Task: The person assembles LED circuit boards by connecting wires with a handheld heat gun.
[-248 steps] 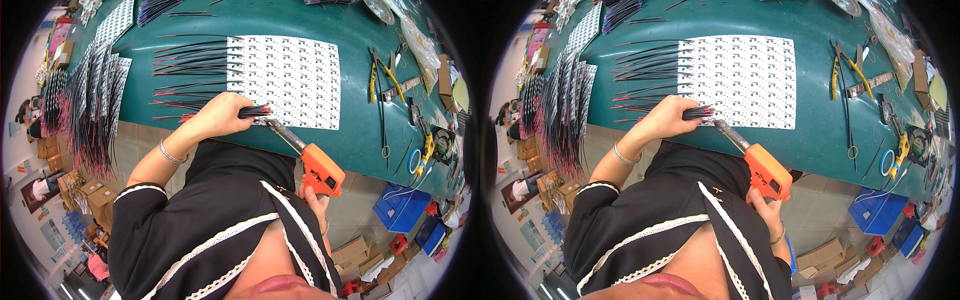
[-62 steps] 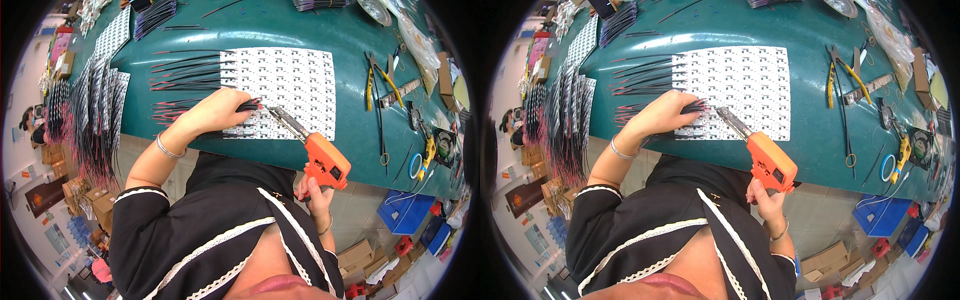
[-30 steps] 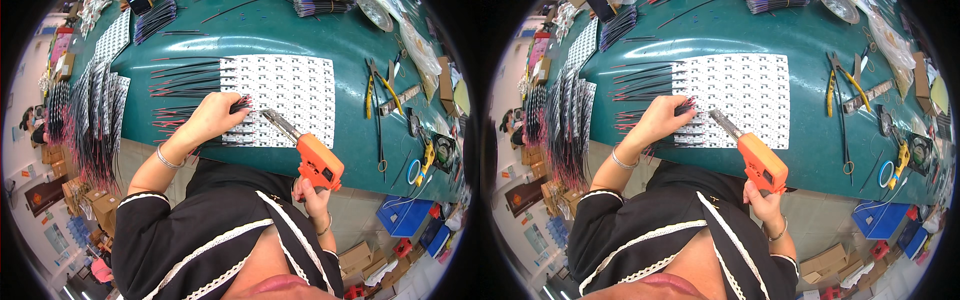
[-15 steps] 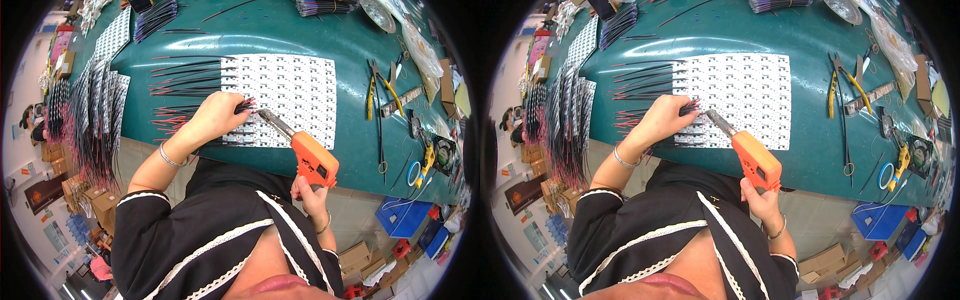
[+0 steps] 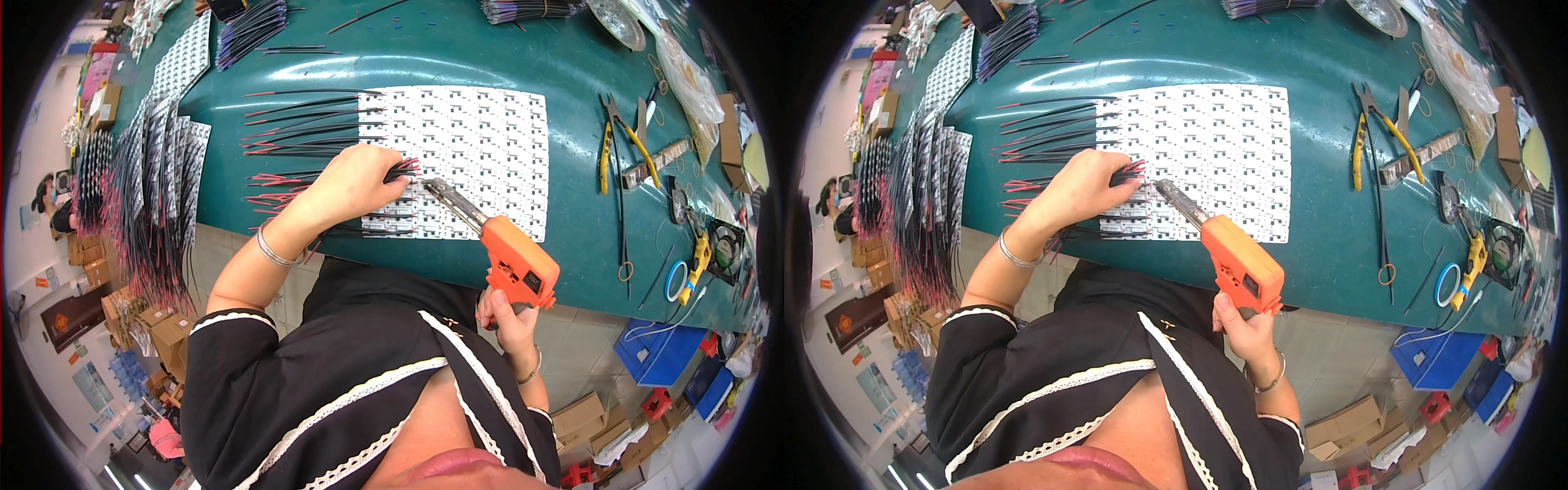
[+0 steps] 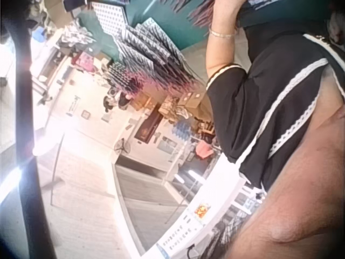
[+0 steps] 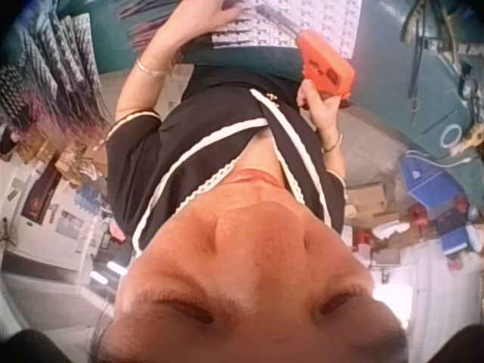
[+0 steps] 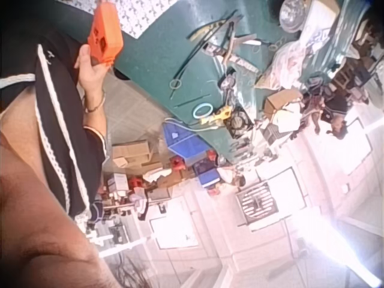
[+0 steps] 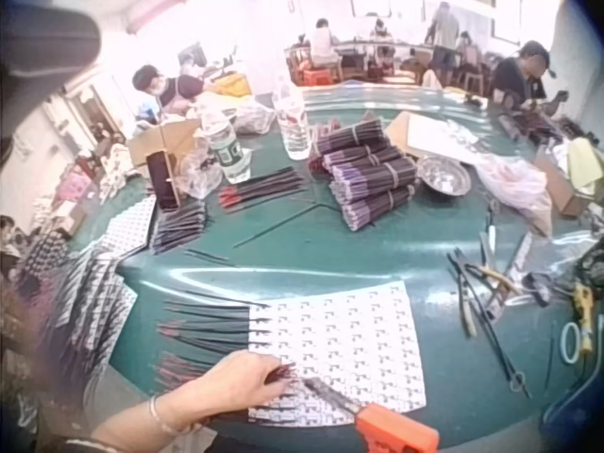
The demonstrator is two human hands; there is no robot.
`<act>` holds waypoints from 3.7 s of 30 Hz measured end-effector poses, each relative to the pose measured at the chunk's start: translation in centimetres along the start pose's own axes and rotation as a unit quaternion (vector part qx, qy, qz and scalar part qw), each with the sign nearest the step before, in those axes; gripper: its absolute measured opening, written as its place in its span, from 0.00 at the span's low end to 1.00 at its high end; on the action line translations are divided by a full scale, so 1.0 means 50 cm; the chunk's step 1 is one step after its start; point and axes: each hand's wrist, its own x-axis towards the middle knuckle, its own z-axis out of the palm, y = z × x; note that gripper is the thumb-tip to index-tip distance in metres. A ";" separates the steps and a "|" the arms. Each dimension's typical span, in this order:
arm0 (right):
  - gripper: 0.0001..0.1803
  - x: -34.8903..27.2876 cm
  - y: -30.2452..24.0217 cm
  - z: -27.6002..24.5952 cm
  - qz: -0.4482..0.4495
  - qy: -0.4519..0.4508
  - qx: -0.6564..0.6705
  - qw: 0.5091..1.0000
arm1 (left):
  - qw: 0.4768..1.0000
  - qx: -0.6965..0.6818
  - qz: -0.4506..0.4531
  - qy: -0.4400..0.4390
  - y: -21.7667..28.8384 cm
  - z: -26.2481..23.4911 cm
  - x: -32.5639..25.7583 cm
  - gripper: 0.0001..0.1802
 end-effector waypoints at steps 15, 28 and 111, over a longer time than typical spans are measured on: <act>0.16 0.000 0.002 0.002 0.007 0.007 0.001 1.000 | 0.995 0.072 0.035 -0.059 0.008 -0.013 0.016 0.09; 0.15 0.002 0.001 -0.004 0.010 -0.009 -0.006 1.000 | 0.993 0.082 0.052 -0.071 0.008 -0.016 0.023 0.08; 0.16 0.032 -0.003 0.000 0.023 -0.005 -0.029 0.999 | 1.000 -0.022 -0.007 -0.017 -0.011 -0.017 0.036 0.11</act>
